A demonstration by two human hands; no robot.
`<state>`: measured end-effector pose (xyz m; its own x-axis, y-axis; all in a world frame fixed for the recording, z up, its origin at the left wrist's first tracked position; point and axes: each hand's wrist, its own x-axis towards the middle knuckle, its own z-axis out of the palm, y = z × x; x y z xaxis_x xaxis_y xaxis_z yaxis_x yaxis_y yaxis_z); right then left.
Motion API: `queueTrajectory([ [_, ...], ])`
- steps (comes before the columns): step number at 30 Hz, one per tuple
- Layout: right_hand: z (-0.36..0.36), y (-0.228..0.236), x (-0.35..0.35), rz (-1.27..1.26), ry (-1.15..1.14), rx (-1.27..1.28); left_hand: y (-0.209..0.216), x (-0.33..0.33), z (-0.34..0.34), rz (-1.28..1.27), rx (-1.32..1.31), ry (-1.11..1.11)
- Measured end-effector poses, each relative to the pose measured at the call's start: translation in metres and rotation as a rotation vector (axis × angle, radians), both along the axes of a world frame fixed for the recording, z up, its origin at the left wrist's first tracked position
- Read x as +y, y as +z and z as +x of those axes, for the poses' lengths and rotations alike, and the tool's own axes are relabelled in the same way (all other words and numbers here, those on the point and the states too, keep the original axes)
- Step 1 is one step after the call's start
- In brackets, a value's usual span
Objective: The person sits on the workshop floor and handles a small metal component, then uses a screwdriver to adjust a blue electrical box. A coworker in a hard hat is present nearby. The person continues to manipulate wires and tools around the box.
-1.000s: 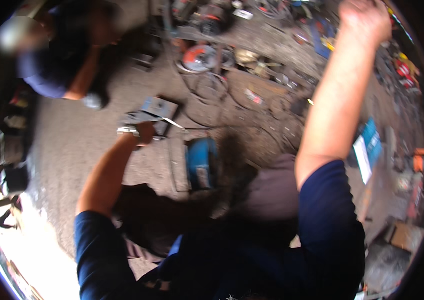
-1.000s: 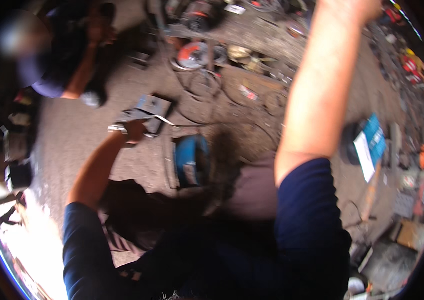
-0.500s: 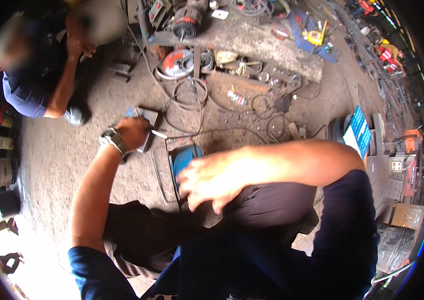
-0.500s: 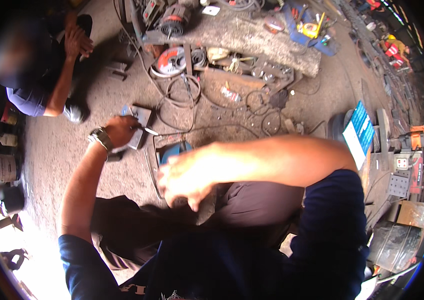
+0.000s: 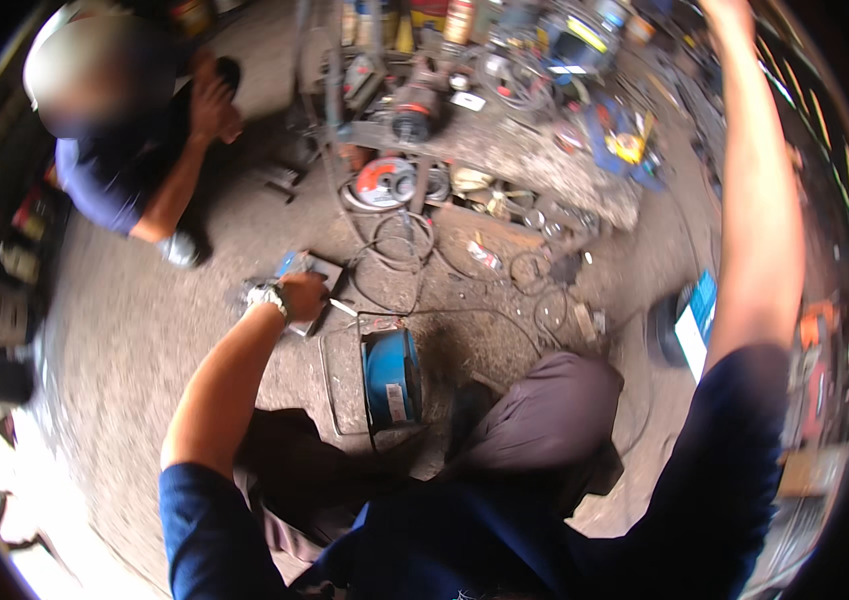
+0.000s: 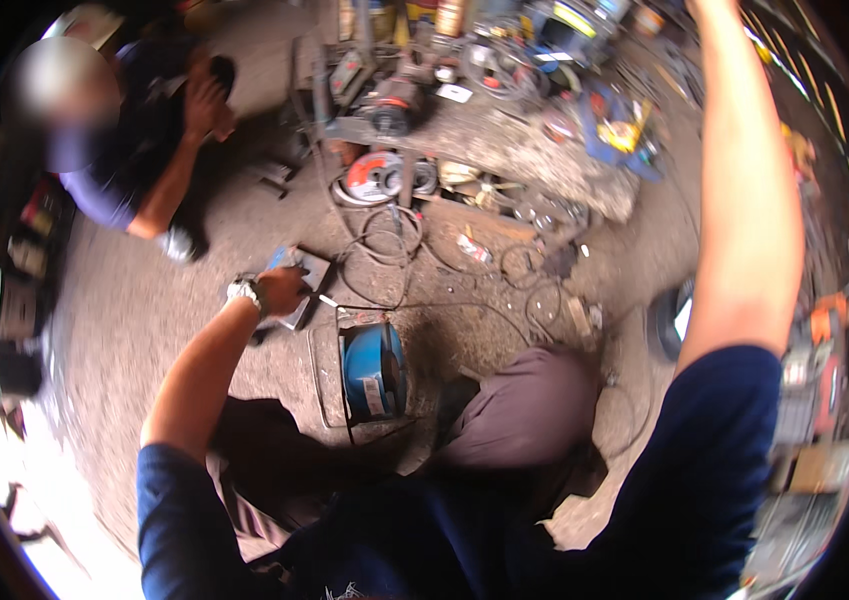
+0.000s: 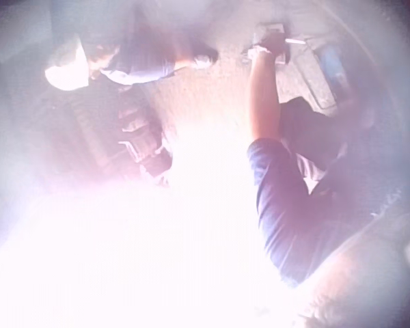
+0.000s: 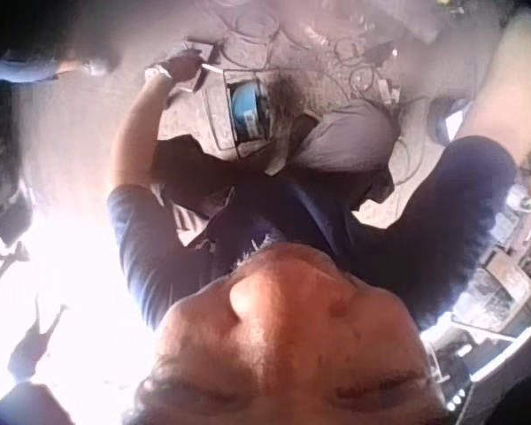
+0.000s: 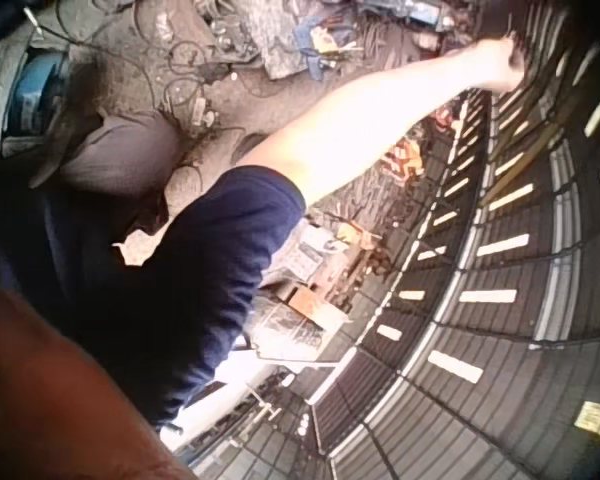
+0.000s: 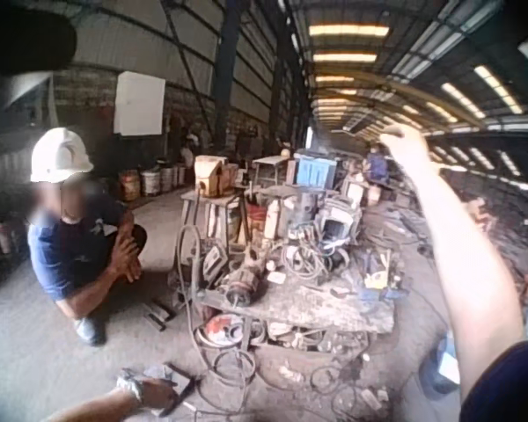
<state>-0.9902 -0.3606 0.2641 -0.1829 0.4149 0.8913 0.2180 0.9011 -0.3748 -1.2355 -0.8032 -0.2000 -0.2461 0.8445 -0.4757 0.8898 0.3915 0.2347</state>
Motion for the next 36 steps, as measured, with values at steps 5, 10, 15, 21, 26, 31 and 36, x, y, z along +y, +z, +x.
queueTrajectory([
  [5, -0.045, -0.136, 0.005, 0.18, -0.078, -0.343, -0.048, -0.005, -0.036, 0.035, 0.113, 0.058],
  [10, -0.049, -0.4, -0.009, -0.16, 0.096, -0.78, -0.02, -0.024, -0.031, -0.107, 0.18, 0.037],
  [15, -0.04, -0.441, -0.078, -0.103, 0.431, -1.166, -0.01, -0.045, -0.035, -0.225, 0.166, 0.202],
  [21, -0.069, -0.425, -0.108, -0.244, 0.404, -1.6, -0.009, -0.041, -0.035, -0.099, 0.236, 0.177],
  [26, -0.076, -0.444, -0.112, -0.173, 0.373, -1.657, -0.003, -0.027, -0.023, -0.179, 0.096, 0.193],
  [31, -0.081, -0.456, -0.118, -0.203, 0.383, -1.692, -0.003, -0.028, -0.022, -0.17, 0.111, 0.194],
  [36, -0.08, -0.483, -0.1, -0.064, 0.468, -1.616, -0.031, -0.029, -0.037, -0.184, 0.183, 0.112],
])
